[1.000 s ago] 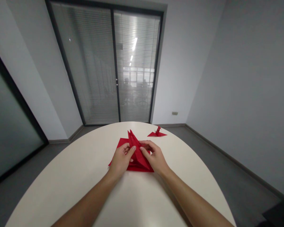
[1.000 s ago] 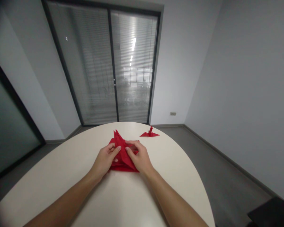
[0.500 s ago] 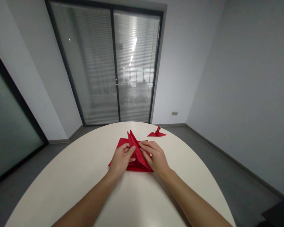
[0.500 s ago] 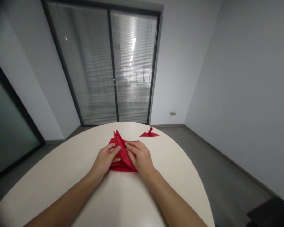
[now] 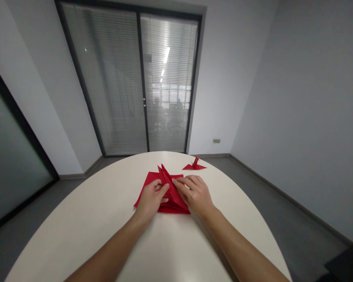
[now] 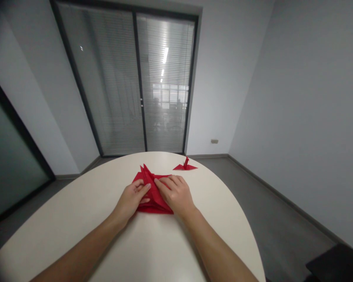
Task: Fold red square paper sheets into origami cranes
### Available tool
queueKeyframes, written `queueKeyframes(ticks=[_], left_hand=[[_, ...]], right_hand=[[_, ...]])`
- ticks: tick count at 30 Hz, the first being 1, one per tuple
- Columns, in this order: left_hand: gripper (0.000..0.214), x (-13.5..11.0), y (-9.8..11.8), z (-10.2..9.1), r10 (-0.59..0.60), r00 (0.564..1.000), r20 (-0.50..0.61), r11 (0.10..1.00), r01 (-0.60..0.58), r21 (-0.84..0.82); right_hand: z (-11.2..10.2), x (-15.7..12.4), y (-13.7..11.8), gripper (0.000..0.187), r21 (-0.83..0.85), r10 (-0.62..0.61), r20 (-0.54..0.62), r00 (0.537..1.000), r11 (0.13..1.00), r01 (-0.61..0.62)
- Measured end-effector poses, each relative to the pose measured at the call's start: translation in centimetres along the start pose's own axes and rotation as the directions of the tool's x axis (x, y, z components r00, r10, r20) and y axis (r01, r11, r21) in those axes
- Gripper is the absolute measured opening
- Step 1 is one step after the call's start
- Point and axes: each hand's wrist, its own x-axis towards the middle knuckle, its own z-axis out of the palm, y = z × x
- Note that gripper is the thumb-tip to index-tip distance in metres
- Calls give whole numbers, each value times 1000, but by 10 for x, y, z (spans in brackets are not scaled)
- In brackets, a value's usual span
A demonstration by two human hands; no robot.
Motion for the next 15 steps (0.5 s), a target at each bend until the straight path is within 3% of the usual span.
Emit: queueKeyframes(ticks=[5,8,12,15], left_hand=[[32,1,0,0,0,1000,-3,1000,0,8],[32,1,-1,0,-9,1000,7,1000,9,0],[34,1,-1,-1,-13,1000,11,1000,13,-23],[35,1,0,-2,3,1000,-2,1000,-3,-27]], right_hand=[[-2,2,-3,23,17,22,13,1000,1000,-23],[2,3,-5,14,197,131,-8,991,972,-127],[10,3,-8,8,507,400,19,916,786,-354],[14,3,-8,9,633,513,63,856,642,-432]])
